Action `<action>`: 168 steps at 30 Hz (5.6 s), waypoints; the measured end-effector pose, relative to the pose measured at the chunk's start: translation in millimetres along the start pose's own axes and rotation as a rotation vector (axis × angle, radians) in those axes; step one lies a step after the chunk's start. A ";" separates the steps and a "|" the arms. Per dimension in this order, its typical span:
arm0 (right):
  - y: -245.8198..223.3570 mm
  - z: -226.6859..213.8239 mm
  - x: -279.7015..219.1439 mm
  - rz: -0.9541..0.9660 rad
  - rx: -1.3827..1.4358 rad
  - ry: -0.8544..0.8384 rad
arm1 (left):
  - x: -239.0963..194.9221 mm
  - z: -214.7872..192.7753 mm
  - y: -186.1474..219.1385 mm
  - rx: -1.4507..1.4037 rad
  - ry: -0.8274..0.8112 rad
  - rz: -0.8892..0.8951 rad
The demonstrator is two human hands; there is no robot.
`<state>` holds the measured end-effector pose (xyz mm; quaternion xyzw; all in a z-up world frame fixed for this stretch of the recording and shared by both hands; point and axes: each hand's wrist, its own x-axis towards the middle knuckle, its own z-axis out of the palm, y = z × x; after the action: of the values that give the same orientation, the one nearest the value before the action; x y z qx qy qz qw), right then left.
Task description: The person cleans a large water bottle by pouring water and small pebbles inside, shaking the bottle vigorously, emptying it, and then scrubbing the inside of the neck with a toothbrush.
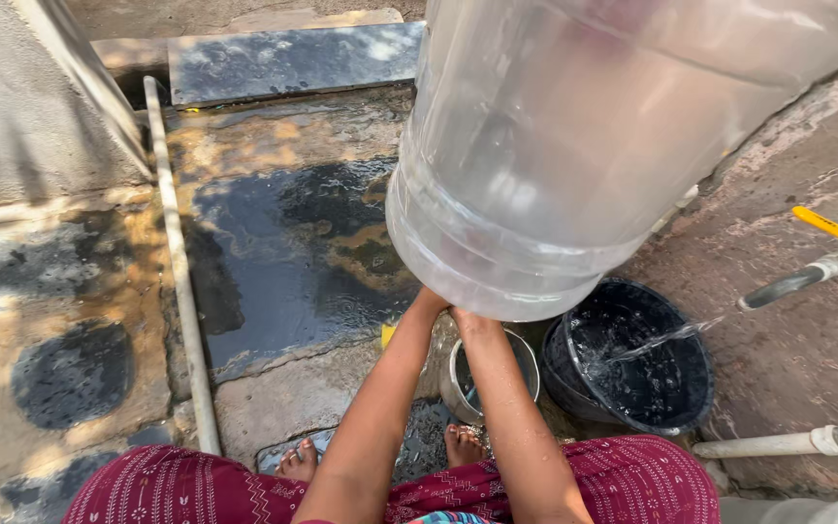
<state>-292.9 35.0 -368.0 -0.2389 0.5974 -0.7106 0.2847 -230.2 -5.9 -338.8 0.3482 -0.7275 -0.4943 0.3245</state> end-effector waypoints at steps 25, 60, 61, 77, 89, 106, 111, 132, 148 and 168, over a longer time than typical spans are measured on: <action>-15.1 -18.2 -18.7 -0.042 -0.015 0.020 | -27.2 10.1 1.7 -0.057 0.056 0.023; -5.7 -135.5 -73.2 0.003 -0.103 0.170 | -79.9 98.2 31.2 -0.109 -0.102 0.080; -4.5 -137.9 -76.4 0.010 -0.107 0.179 | -81.8 99.7 31.8 -0.114 -0.110 0.084; -95.0 -128.1 35.3 -0.095 -0.135 0.211 | 28.6 133.3 98.8 -0.080 -0.104 0.155; -113.1 -139.8 -5.4 -0.201 -0.070 0.205 | 5.9 117.7 89.9 -0.126 -0.179 0.171; -41.9 -132.5 -28.9 -0.085 -0.072 0.234 | -45.3 116.6 58.0 -0.103 -0.184 0.133; -14.4 -135.4 -62.0 0.017 -0.115 0.205 | -55.6 118.0 57.6 -0.116 -0.180 0.138; -47.9 -91.1 -33.1 -0.028 -0.062 0.167 | -50.4 87.9 32.9 0.012 -0.111 0.117; -21.1 -142.2 9.8 0.075 -0.178 0.166 | 0.8 154.6 18.3 -0.332 0.015 -0.023; -18.4 -128.3 10.3 0.057 -0.307 0.167 | -6.9 92.8 38.7 -0.280 0.004 0.098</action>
<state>-389.7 121.6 -371.9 -0.2028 0.7269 -0.6201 0.2143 -309.4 56.0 -331.0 0.2647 -0.6668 -0.5737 0.3952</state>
